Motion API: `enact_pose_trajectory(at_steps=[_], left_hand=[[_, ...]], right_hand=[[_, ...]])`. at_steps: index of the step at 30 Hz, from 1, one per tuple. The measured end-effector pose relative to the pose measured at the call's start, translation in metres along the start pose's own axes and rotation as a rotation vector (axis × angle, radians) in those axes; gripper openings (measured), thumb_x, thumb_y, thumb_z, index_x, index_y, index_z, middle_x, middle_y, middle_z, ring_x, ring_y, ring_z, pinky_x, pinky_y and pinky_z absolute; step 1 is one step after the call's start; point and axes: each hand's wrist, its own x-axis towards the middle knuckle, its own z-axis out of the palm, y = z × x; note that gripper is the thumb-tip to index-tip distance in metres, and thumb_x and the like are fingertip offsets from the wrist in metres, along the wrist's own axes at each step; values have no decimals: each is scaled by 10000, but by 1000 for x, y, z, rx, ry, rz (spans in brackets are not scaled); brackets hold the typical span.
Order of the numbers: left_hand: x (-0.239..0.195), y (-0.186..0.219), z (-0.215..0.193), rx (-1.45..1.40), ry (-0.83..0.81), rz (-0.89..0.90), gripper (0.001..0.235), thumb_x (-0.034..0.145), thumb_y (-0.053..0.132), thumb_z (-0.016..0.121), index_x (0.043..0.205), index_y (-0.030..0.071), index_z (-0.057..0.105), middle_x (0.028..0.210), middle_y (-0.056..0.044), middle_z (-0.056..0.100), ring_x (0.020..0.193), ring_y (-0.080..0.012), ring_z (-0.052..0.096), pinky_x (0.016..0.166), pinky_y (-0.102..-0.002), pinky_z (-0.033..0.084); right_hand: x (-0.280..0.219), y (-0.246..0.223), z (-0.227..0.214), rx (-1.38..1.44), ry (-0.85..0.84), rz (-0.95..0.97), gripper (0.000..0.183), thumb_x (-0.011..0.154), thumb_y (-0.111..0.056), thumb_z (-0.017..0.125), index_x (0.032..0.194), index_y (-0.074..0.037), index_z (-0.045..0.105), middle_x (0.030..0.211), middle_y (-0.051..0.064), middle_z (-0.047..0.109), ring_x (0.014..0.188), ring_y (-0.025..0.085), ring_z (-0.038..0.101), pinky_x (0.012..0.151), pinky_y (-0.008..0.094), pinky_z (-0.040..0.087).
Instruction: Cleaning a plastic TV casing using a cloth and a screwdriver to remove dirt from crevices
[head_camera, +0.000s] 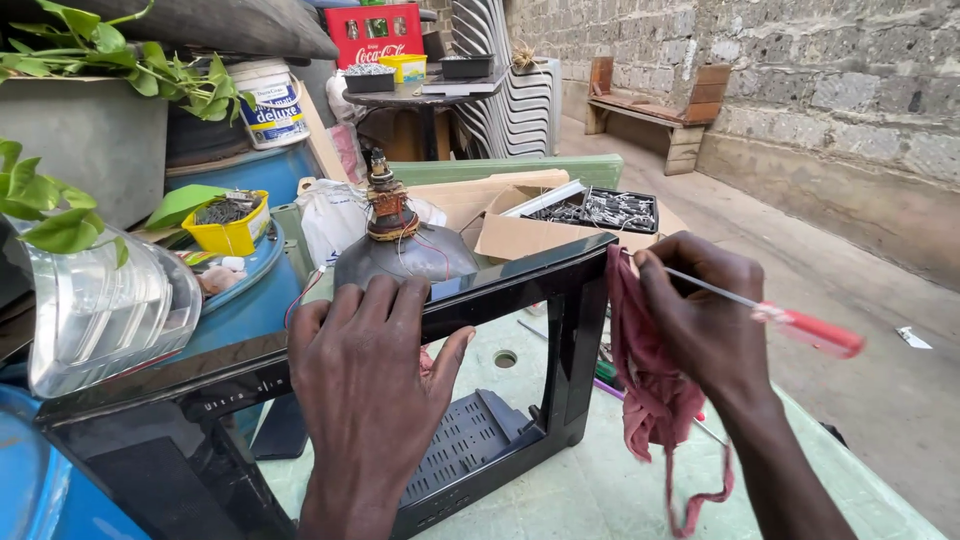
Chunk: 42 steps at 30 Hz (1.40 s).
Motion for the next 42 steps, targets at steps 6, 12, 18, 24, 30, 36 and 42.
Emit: enact_pose_trajectory(at_steps=[6, 12, 18, 24, 30, 36, 42], left_hand=[[-1, -2, 1, -10, 5, -5, 431, 797, 558, 741, 1017, 197, 661, 873, -4, 624, 821, -246, 570, 774, -401, 396], [-2, 3, -3, -25, 22, -27, 494, 771, 545, 770, 1096, 185, 675, 910, 3, 643, 848, -227, 581, 758, -393, 393], [-7, 4, -3, -13, 9, -19, 572, 777, 593, 761, 1163, 180, 670, 959, 1, 648, 890, -219, 574, 781, -387, 409], [-7, 6, -3, 3, 5, -27, 580, 780, 600, 755, 1176, 183, 675, 949, 4, 653, 886, -214, 576, 795, -387, 412], [2, 10, 7, -164, -136, -99, 525, 830, 623, 672, 1147, 204, 666, 1028, -24, 696, 922, -202, 602, 891, -447, 379], [32, 45, 13, -269, -177, -49, 452, 832, 588, 707, 982, 162, 684, 975, -82, 690, 897, -283, 632, 800, -450, 415], [30, 44, 21, -307, -99, -63, 199, 948, 327, 641, 983, 164, 750, 882, -26, 721, 725, -234, 661, 699, -430, 484]], right_hand=[[-4, -13, -1, 18, -122, -102, 181, 937, -100, 611, 770, -61, 669, 614, -15, 589, 588, 68, 474, 518, 271, 354], [4, -39, -7, -35, -167, 11, 257, 931, -73, 605, 688, -40, 682, 560, 22, 596, 508, 84, 444, 456, 288, 306], [-10, -45, -11, 25, -199, -105, 230, 914, -98, 642, 694, -48, 687, 555, -15, 577, 532, 59, 445, 465, 260, 320], [-13, -36, -6, -1, -134, -72, 199, 909, -82, 660, 721, -38, 709, 543, 21, 640, 460, 78, 507, 398, 246, 354], [-21, -35, 3, 200, -133, 168, 219, 942, -170, 646, 774, -43, 705, 635, 15, 611, 590, 88, 515, 482, 242, 363], [-27, -66, 18, 368, -85, 137, 238, 933, -153, 643, 720, -50, 669, 618, 2, 594, 576, 64, 517, 496, 217, 392], [-31, -51, 28, 482, -127, 214, 251, 937, -205, 641, 748, -43, 673, 628, -13, 555, 594, 61, 479, 516, 215, 362]])
